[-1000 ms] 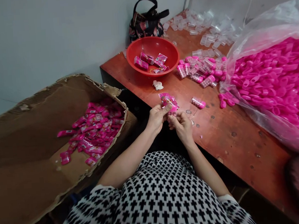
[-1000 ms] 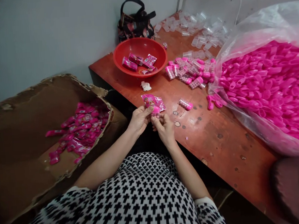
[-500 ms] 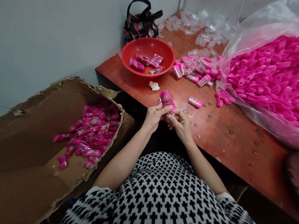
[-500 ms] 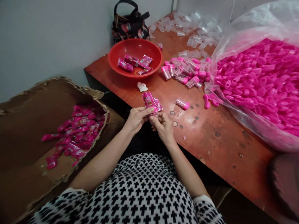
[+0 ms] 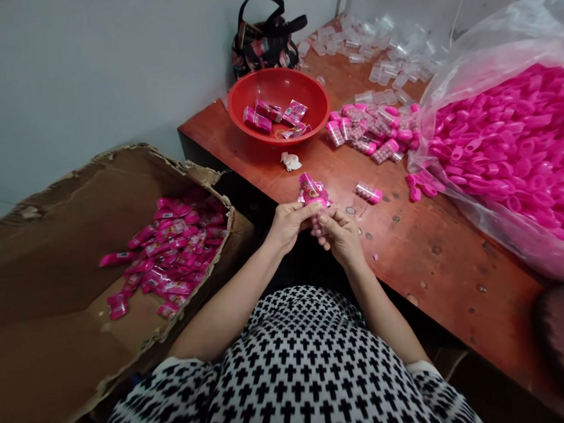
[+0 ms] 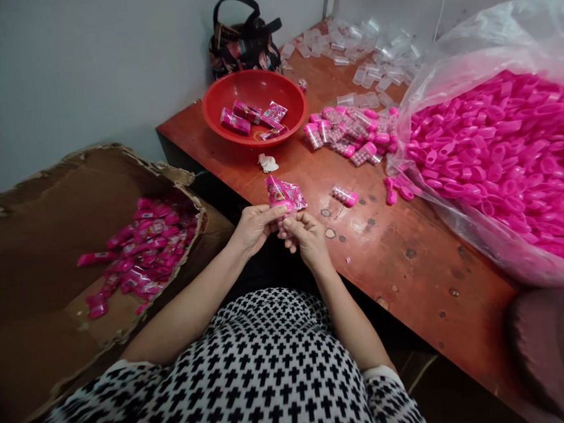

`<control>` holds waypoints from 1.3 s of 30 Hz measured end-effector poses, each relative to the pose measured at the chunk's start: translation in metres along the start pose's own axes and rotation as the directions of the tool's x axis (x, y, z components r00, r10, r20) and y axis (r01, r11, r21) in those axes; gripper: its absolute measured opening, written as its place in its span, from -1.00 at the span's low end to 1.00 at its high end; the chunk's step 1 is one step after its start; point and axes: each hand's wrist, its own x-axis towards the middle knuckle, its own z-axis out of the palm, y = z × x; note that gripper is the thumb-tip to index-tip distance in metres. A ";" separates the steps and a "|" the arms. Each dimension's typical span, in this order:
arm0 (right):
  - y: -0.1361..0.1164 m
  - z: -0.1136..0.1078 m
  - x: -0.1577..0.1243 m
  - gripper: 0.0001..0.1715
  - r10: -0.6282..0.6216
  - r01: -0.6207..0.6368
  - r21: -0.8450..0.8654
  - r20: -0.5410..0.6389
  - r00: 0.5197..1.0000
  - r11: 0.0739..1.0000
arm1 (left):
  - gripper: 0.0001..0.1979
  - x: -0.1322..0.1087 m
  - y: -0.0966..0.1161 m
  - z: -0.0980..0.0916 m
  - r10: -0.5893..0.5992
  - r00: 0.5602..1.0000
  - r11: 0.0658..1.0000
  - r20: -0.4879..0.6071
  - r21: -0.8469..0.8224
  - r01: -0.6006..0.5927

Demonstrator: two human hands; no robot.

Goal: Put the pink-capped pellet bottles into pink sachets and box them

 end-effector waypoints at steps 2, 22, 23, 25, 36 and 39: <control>0.002 0.001 0.000 -0.70 -0.019 0.019 -0.008 -0.019 1.000 1.000 | -0.71 0.000 0.000 0.000 -0.005 1.000 1.000 -0.014 -0.019 0.005; 0.013 0.003 -0.005 -0.73 -0.090 0.080 -0.098 -0.101 0.991 0.992 | -0.68 -0.006 -0.009 0.007 -0.024 0.993 0.986 -0.119 -0.164 0.004; 0.013 0.003 -0.006 -0.73 -0.129 0.109 -0.168 -0.117 0.985 0.980 | -0.68 -0.005 -0.010 0.007 -0.027 0.992 0.984 -0.124 -0.180 0.005; 0.013 0.002 -0.008 -0.72 -0.152 0.121 -0.223 -0.127 0.980 0.967 | -0.68 -0.004 -0.011 0.007 -0.026 0.990 0.983 -0.136 -0.183 0.001; 0.015 0.005 -0.004 -0.72 0.003 0.012 0.189 -0.082 0.997 0.982 | -0.70 -0.012 -0.013 0.001 -0.037 0.999 0.998 -0.038 -0.045 0.035; 0.016 0.002 -0.008 -0.66 -0.035 0.047 0.184 -0.068 0.997 0.982 | -0.70 -0.014 -0.010 0.001 -0.023 0.993 0.996 -0.117 -0.090 0.012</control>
